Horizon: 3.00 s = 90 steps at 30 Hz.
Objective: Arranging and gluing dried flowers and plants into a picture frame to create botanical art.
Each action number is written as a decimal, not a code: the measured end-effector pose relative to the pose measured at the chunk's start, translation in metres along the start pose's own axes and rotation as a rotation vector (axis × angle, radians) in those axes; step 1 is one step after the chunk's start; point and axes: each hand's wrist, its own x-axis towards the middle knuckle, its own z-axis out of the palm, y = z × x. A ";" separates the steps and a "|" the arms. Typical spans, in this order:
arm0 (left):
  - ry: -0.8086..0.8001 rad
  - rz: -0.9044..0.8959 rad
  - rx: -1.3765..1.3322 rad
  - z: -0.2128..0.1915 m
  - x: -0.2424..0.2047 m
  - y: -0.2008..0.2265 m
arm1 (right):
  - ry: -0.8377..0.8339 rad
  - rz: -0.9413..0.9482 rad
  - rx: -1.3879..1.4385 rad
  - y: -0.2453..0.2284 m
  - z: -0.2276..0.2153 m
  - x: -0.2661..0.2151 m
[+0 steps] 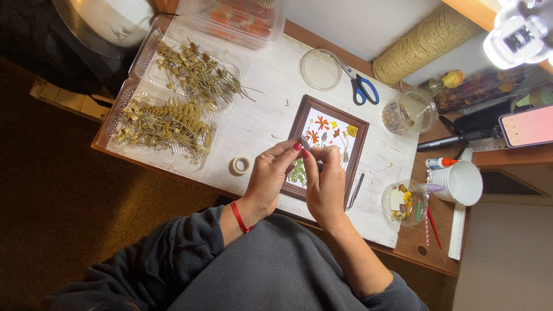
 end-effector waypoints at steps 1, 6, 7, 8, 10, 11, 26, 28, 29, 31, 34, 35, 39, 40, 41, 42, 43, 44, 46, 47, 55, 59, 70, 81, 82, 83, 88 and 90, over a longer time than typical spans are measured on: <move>0.000 0.001 0.000 0.000 0.000 0.000 | -0.001 -0.001 0.000 0.000 0.000 0.000; 0.012 -0.017 -0.014 0.001 -0.001 0.001 | 0.008 0.010 -0.009 0.001 0.001 0.000; 0.011 -0.017 -0.014 -0.001 -0.001 -0.001 | 0.009 0.010 -0.009 0.001 0.001 0.000; 0.005 -0.012 -0.001 -0.002 -0.001 -0.002 | 0.011 0.023 0.004 0.002 0.001 -0.001; -0.003 -0.007 0.012 -0.001 -0.001 0.001 | 0.014 0.036 0.018 0.004 0.001 -0.001; 0.005 -0.026 0.022 0.001 -0.002 0.006 | 0.026 -0.030 0.029 0.006 0.001 -0.001; -0.032 -0.155 -0.051 -0.009 0.005 0.027 | 0.095 0.025 0.063 0.054 -0.054 0.024; -0.033 -0.188 0.004 -0.012 0.005 0.029 | 0.160 0.068 -0.020 0.098 -0.074 0.040; -0.034 -0.204 0.031 -0.012 0.006 0.027 | 0.188 0.108 -0.135 0.126 -0.082 0.048; -0.044 -0.235 0.064 -0.015 0.003 0.024 | 0.225 0.166 -0.251 0.184 -0.087 0.054; -0.028 -0.307 0.076 -0.014 0.004 0.020 | 0.277 0.158 -0.391 0.250 -0.083 0.064; -0.028 -0.320 0.086 -0.014 0.004 0.019 | 0.266 0.164 -0.452 0.256 -0.082 0.067; -0.010 -0.357 0.102 -0.014 0.003 0.020 | 0.168 0.373 -0.559 0.240 -0.081 0.075; -0.015 -0.357 0.107 -0.012 0.003 0.022 | 0.174 0.375 -0.558 0.241 -0.084 0.076; -0.010 -0.363 0.118 -0.011 0.003 0.023 | 0.149 0.391 -0.566 0.242 -0.087 0.078; -0.001 -0.371 0.128 -0.011 0.001 0.024 | 0.120 0.408 -0.574 0.243 -0.090 0.078; -0.004 -0.374 0.130 -0.013 0.001 0.022 | 0.122 0.411 -0.574 0.243 -0.095 0.077; -0.001 -0.370 0.127 -0.016 0.002 0.020 | 0.059 0.378 -0.578 0.243 -0.098 0.079; 0.001 -0.363 0.126 -0.016 0.002 0.019 | -0.001 0.341 -0.581 0.243 -0.105 0.084; 0.001 -0.371 0.138 -0.015 0.003 0.020 | -0.054 0.303 -0.584 0.243 -0.108 0.087; 0.007 -0.349 0.186 -0.013 -0.003 0.019 | -0.220 0.252 -0.575 0.211 -0.116 0.081; -0.038 -0.101 0.386 -0.021 0.002 0.007 | 0.007 0.186 -0.359 0.160 -0.092 0.062; -0.163 0.230 0.806 -0.004 -0.008 0.010 | 0.008 0.265 0.322 0.016 -0.028 -0.002; -0.182 0.297 0.871 -0.008 -0.012 0.009 | -0.013 0.372 0.408 0.017 -0.020 -0.008; -0.182 0.299 0.871 -0.007 -0.012 0.009 | -0.012 0.370 0.408 0.018 -0.021 -0.008; -0.185 0.284 0.854 -0.006 -0.012 0.010 | -0.011 0.366 0.425 0.018 -0.022 -0.008; -0.185 0.284 0.857 -0.002 -0.016 0.017 | -0.012 0.351 0.419 0.017 -0.019 -0.008; -0.196 0.263 0.863 0.000 -0.017 0.019 | 0.005 0.357 0.424 0.015 -0.020 -0.008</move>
